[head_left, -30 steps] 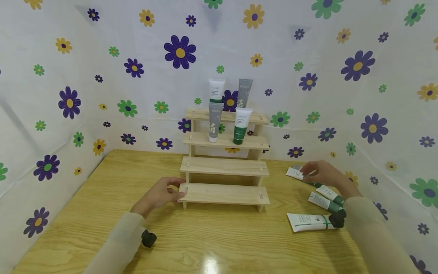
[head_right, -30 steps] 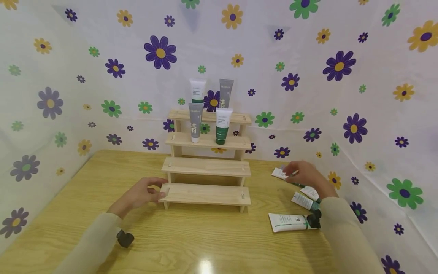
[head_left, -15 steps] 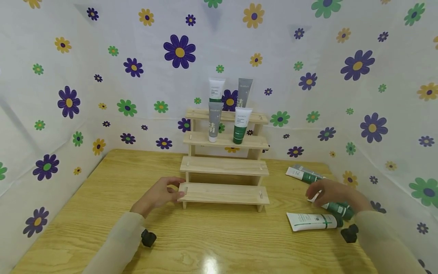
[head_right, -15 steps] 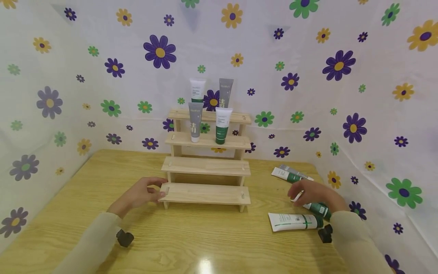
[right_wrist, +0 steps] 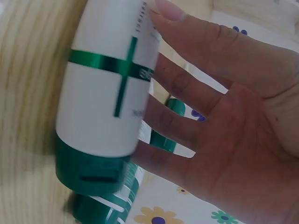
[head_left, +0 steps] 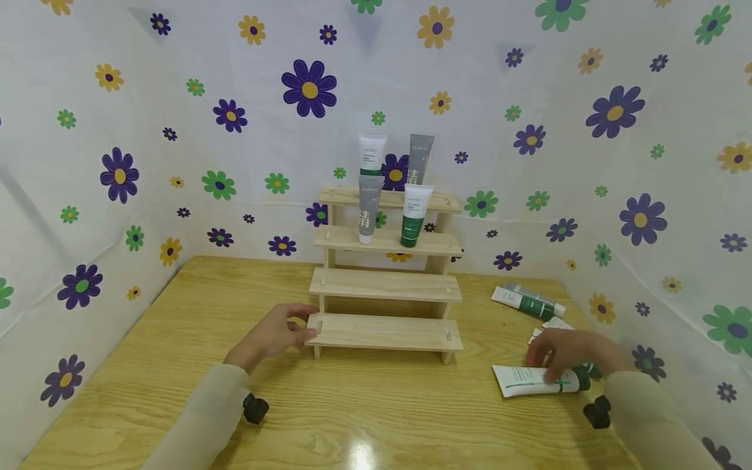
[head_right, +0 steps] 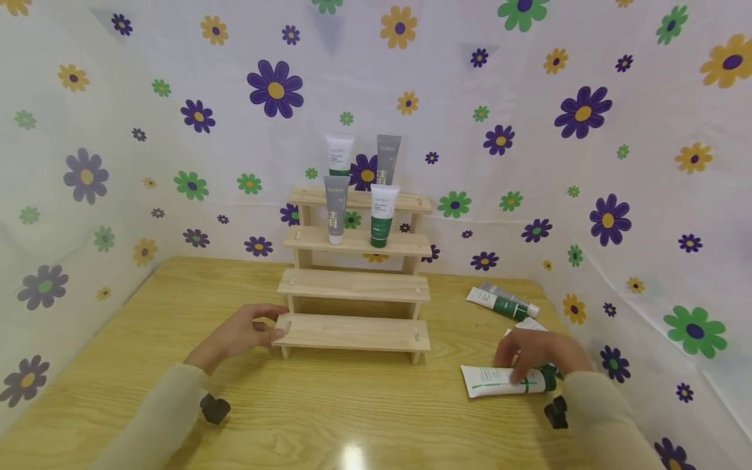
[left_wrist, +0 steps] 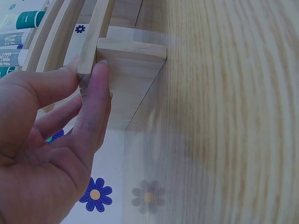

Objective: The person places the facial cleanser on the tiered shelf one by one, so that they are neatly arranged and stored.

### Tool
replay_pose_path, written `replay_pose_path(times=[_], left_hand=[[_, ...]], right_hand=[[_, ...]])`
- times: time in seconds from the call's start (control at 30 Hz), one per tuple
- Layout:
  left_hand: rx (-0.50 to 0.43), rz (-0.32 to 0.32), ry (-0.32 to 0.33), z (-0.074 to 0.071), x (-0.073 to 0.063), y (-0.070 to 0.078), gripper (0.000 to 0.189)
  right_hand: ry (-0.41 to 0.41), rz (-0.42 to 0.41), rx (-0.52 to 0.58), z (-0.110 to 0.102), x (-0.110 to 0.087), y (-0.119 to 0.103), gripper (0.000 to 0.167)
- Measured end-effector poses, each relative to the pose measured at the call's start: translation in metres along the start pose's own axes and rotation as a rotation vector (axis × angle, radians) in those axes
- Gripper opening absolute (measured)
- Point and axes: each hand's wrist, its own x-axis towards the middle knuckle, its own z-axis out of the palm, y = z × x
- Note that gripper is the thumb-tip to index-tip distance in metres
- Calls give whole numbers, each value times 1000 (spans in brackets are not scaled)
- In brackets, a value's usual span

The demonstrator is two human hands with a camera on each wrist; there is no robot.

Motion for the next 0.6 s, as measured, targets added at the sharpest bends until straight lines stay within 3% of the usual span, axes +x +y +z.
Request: replay_pose_path(times=[0.17,0.6], left_hand=[[10,6,0,0,1,-1,50],[15,1,3,0,0,0,50]], right_hand=[[6,20,-78,4,4,-1,31],[-22,-94,-110,6,6,-3,35]])
